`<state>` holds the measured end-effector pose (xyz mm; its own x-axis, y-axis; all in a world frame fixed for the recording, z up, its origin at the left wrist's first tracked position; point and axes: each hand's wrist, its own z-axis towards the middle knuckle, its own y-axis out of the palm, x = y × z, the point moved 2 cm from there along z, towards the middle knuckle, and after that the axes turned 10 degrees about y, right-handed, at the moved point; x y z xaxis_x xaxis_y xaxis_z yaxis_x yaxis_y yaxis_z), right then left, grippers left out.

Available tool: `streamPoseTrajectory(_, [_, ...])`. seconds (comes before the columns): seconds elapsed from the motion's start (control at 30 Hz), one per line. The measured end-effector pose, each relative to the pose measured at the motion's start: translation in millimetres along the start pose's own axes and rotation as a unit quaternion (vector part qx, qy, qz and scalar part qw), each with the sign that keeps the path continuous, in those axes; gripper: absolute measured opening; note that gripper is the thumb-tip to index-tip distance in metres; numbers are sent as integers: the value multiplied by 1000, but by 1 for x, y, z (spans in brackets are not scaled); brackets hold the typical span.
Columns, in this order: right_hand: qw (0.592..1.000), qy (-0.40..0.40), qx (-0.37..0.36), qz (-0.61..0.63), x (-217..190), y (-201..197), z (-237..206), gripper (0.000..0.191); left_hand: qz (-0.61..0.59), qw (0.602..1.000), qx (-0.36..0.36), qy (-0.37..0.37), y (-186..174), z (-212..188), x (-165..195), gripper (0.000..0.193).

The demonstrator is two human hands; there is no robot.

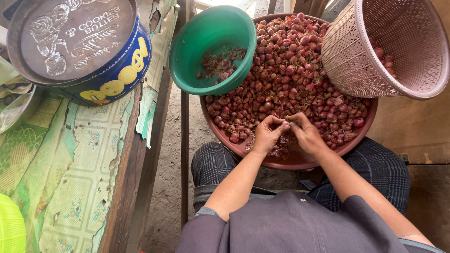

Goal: The person sits at a low work table with a large tray of unpeeled shallots in their lap. They peel the outer skin off each shallot by hand, occasionally trimming with a small knife, drop the discarded peels into a green bowl, and place the peeled shallots into a plastic basket.

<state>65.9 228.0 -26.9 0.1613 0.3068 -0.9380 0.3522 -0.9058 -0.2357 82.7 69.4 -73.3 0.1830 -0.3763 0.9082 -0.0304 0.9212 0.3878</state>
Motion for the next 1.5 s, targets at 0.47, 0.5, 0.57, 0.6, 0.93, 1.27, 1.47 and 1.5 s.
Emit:
streamPoseTrajectory(0.47, [997,70,-24,-35,0,-11,-1,41,-15,996,49,-66,-5,8,21,29])
streamPoseTrajectory(0.5, [994,92,-11,-56,1,-13,0,46,-46,984,97,-140,-11,17,23,29])
streamPoseTrajectory(0.57, [989,128,0,-70,3,-14,2,47,59,977,137,-150,-19,34,28,26])
streamPoseTrajectory(0.6, [986,146,5,-77,4,-14,2,48,194,969,126,-84,-23,43,32,24])
streamPoseTrajectory(0.93, [981,-40,111,-154,-2,-5,2,50,431,892,21,137,-18,47,27,15])
streamPoseTrajectory(1.27, [971,127,121,-159,2,-11,8,57,604,795,-47,35,-26,50,43,50])
streamPoseTrajectory(1.47, [980,115,112,-117,2,-8,5,52,547,836,-35,13,-31,43,38,26])
streamPoseTrajectory(1.5, [984,107,106,-100,1,-6,6,50,459,888,-25,7,-30,42,35,26])
